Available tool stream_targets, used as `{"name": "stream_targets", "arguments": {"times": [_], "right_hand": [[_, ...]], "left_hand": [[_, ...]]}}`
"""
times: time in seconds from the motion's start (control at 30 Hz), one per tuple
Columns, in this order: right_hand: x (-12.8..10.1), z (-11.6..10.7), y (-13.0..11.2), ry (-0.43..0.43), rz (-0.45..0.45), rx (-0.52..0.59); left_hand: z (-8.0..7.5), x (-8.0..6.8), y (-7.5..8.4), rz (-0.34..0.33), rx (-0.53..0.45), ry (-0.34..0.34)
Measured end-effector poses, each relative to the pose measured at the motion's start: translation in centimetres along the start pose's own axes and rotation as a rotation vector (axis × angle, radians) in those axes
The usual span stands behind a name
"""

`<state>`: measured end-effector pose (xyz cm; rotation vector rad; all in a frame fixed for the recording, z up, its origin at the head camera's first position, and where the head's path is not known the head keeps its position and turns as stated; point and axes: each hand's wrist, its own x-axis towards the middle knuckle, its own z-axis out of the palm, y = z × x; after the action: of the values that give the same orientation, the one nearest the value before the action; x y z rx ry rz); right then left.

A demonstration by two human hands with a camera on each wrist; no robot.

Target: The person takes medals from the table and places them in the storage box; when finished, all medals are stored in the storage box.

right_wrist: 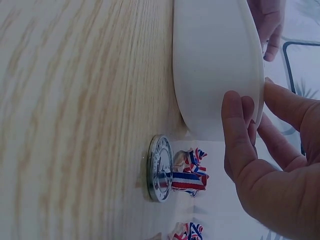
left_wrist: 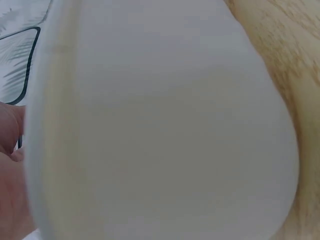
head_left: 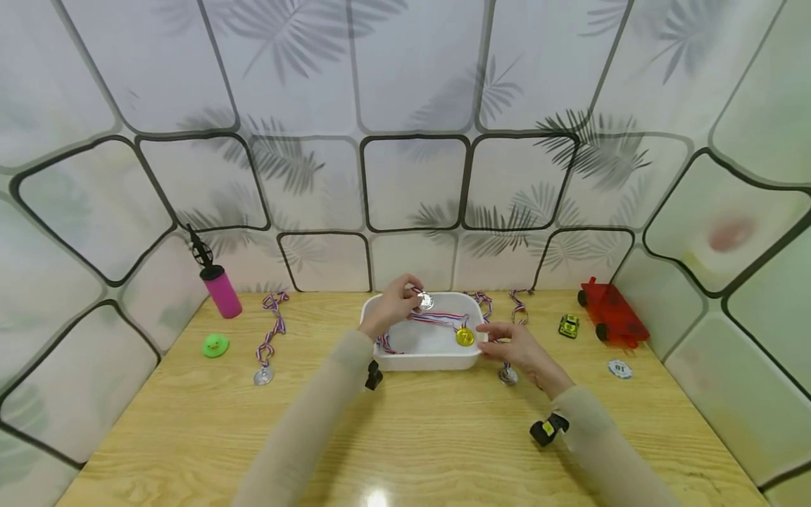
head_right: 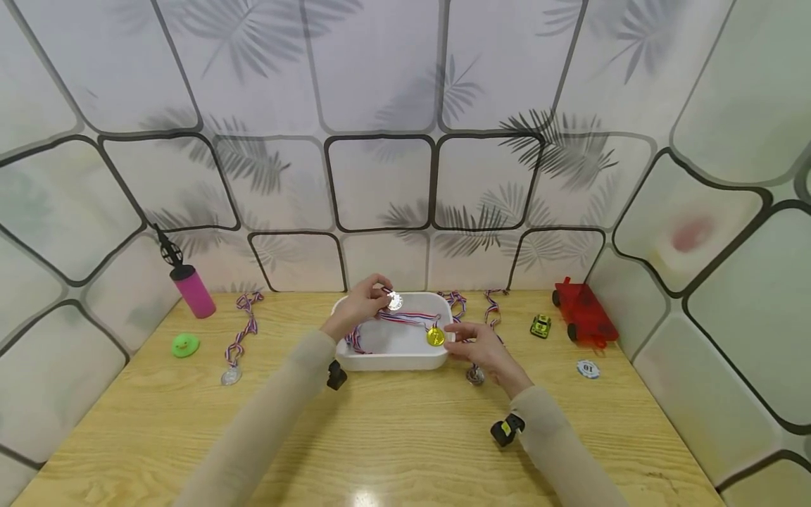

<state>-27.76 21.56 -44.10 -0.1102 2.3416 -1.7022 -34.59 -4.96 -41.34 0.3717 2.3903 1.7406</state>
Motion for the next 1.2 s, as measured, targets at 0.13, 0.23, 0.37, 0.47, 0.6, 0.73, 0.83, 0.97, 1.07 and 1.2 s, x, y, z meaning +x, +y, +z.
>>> {"name": "stream_targets", "arguments": {"times": [0.13,0.23,0.37,0.47,0.6,0.73,0.83,0.97,1.07,1.2], "right_hand": [[0.0,0.0,0.0,0.006,0.005,-0.001],[0.0,0.1,-0.1,0.008,0.004,-0.003],[-0.1,0.1,-0.2,0.004,0.004,0.004],[-0.1,0.1,-0.2,-0.001,-0.001,0.018],[-0.2,0.1,-0.2,-0.011,-0.023,0.027],[-0.1,0.0,-0.1,-0.011,-0.030,0.036],[-0.1,0.0,0.0,-0.006,-0.024,0.032],[-0.1,0.0,0.0,-0.001,-0.010,0.025],[-0.1,-0.1,0.0,-0.002,-0.006,0.026],[-0.2,0.0,-0.1,-0.014,-0.019,0.031]], "left_hand": [[0.5,0.2,-0.2,0.005,0.001,0.014],[0.9,0.4,-0.2,0.013,0.016,0.015],[1.5,0.7,-0.5,0.029,0.052,0.020],[2.1,0.9,-0.8,0.031,0.074,0.041],[2.8,1.0,-1.4,0.015,0.062,0.053],[3.5,1.2,-1.8,0.003,0.052,0.021],[3.9,1.2,-2.1,0.004,0.089,0.000],[4.4,1.1,-2.4,0.002,0.165,-0.024],[4.6,1.0,-2.6,0.007,0.220,-0.065],[4.6,1.0,-2.8,0.045,0.302,-0.114]]}}
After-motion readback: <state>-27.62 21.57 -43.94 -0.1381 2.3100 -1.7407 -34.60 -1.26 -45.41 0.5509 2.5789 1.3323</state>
